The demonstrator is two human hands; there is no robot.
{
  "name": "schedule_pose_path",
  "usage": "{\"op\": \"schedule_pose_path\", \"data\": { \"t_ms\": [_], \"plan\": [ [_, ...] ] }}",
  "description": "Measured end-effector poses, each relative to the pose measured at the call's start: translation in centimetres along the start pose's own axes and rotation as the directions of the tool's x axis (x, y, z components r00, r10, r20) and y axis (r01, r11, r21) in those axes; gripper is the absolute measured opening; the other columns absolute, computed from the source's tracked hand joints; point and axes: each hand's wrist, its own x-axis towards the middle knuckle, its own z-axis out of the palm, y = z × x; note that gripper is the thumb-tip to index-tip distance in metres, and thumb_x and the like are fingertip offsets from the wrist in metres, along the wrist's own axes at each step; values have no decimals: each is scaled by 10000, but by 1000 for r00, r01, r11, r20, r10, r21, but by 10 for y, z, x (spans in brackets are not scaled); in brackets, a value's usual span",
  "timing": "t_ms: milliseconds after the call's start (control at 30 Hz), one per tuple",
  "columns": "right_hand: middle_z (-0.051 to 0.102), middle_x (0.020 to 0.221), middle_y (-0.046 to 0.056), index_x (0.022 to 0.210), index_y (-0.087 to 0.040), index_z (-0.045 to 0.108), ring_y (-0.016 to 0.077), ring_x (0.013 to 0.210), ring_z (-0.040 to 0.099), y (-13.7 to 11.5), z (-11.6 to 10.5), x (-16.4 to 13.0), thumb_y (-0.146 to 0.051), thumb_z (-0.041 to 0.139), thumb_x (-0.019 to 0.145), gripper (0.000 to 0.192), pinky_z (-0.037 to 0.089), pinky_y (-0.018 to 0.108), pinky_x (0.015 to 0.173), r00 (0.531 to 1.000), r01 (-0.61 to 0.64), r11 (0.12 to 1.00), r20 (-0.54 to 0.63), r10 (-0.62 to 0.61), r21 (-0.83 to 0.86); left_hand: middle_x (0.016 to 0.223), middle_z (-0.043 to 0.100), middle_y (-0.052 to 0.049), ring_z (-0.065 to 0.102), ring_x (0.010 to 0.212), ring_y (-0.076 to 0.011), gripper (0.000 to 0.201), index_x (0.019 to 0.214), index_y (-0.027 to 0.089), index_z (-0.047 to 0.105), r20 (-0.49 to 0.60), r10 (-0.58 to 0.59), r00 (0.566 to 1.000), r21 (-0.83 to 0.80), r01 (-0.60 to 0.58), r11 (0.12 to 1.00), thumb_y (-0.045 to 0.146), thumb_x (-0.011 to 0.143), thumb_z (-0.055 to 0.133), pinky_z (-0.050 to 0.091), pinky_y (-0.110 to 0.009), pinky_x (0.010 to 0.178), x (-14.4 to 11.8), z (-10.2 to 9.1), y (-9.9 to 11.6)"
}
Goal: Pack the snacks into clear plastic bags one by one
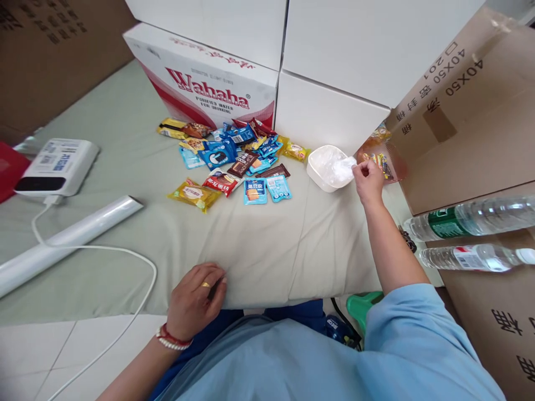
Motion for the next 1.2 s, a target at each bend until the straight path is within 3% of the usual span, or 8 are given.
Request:
{"op": "schedule_pose_path", "data": {
  "t_ms": [100,200,367,567,733,867,1033,1200],
  "plan": [
    [487,631,-72,787,-242,537,78,464,343,-35,-3,-10,-435,783,819,314,314,233,438,997,28,971,-80,-9,237,908,664,-76,647,938,-234,178,1033,181,609,-38,-23,999,-63,21,998,71,893,617,555,-369,832,0,0,0],
    [527,692,-69,820,-250,545,56,433,275,-76,1,-42,-386,823,767,314,227,224,402,990,-136,899,84,111,416,925,661,-62,654,914,-200,204,1039,194,613,-100,-115,988,-201,93,975,45,899,598,555,-330,812,4,-3,6],
    [587,662,-34,829,-210,680,89,531,445,-114,41,-153,-384,813,762,229,347,221,485,866,-247,963,469,172,103,995,643,-65,644,981,-199,212,1071,207,636,-201,-199,959,-330,125,936,80,900,640,551,-343,871,25,-5,36],
    [629,679,-10,899,-213,716,132,600,530,-124,84,-261,-508,686,898,296,437,257,577,688,-420,904,678,258,82,829,686,-16,620,729,-144,59,939,191,692,158,-382,911,-476,409,779,239,904,694,485,-259,668,52,12,48],
    [670,827,9,1043,-236,733,140,719,584,-119,85,-281,-553,684,912,347,497,279,705,604,-641,730,743,289,237,772,696,-3,594,677,-134,140,888,204,739,330,-517,790,-571,603,558,271,931,624,446,-255,649,48,17,41],
    [697,842,13,961,-229,742,141,743,597,-110,80,-280,-469,812,822,287,494,276,723,554,-638,750,779,292,172,803,681,-16,610,747,-151,192,886,200,723,365,-503,783,-590,613,526,323,941,587,452,-274,713,42,14,38],
    [591,715,-33,853,-219,703,87,562,478,-105,70,-271,-482,815,808,290,409,240,567,596,-677,711,709,378,190,781,645,-6,561,708,-144,299,883,192,644,447,-541,712,-652,674,348,484,920,593,450,-269,682,37,7,28],
    [682,925,12,1029,-238,716,153,836,614,-115,73,-281,-433,849,780,343,501,263,722,490,-571,811,845,215,124,782,625,-4,541,715,-143,405,873,192,610,479,-557,679,-659,697,283,595,912,594,446,-274,694,37,3,27]
  ]
}}
